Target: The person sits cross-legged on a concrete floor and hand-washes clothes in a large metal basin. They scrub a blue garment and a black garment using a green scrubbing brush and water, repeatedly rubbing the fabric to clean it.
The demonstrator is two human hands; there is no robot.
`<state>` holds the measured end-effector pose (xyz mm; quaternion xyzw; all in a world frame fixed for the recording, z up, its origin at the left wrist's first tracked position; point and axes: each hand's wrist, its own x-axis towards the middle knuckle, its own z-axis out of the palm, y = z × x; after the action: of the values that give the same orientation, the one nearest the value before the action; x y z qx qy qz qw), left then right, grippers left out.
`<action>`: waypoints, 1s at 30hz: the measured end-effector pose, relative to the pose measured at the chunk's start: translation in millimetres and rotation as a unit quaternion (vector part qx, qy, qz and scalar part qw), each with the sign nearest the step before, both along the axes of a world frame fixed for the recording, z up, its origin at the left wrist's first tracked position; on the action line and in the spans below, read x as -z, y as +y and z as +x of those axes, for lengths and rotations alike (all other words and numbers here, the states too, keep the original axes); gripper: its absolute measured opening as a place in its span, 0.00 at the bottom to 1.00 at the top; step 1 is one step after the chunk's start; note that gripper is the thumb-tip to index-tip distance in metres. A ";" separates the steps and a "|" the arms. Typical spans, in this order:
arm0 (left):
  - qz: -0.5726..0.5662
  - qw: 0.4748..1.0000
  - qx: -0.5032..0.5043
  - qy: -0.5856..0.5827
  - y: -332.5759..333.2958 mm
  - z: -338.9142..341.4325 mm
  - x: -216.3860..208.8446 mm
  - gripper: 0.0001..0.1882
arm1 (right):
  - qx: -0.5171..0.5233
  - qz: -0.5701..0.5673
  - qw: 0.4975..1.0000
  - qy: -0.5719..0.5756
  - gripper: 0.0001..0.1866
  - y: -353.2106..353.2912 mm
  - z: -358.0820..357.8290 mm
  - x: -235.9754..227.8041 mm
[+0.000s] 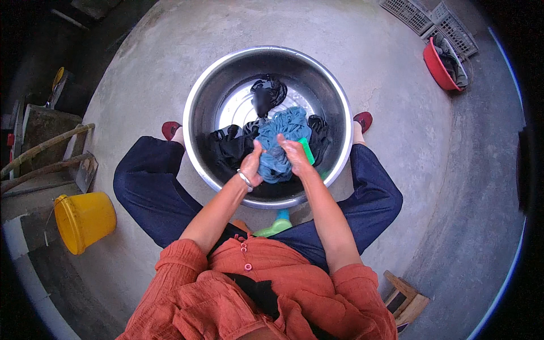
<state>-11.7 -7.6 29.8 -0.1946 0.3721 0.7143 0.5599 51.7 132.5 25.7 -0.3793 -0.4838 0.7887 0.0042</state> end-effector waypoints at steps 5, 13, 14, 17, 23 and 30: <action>-0.006 0.996 -0.001 0.089 -7.0 -8.9 -0.3 0.27 | -0.061 0.150 0.983 0.089 0.11 -4.6 7.2 -25.9; -0.023 1.000 -0.015 0.009 7.7 26.0 -14.6 0.11 | -0.035 0.593 0.804 0.011 0.12 -40.5 -6.9 -15.9; -0.013 1.000 -0.014 0.009 5.9 27.3 3.2 0.12 | -0.023 0.612 0.791 0.008 0.12 -39.4 -7.8 -14.8; 0.084 0.983 0.024 0.164 -21.4 8.9 61.8 0.14 | 0.005 0.600 0.778 0.186 0.15 -62.8 -4.7 -30.2; -0.051 0.992 0.105 0.043 5.7 12.7 -19.2 0.35 | -0.057 0.506 0.858 -0.068 0.23 -19.8 -9.7 2.3; -0.007 0.995 0.013 0.103 -17.4 -31.3 -21.8 0.18 | -0.389 0.193 0.899 -0.052 0.30 27.1 9.1 -56.3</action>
<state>-43.0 -25.0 51.7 -0.1192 0.4353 0.7203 0.5268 60.8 159.6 81.9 -0.1927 -0.7354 0.5975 -0.2551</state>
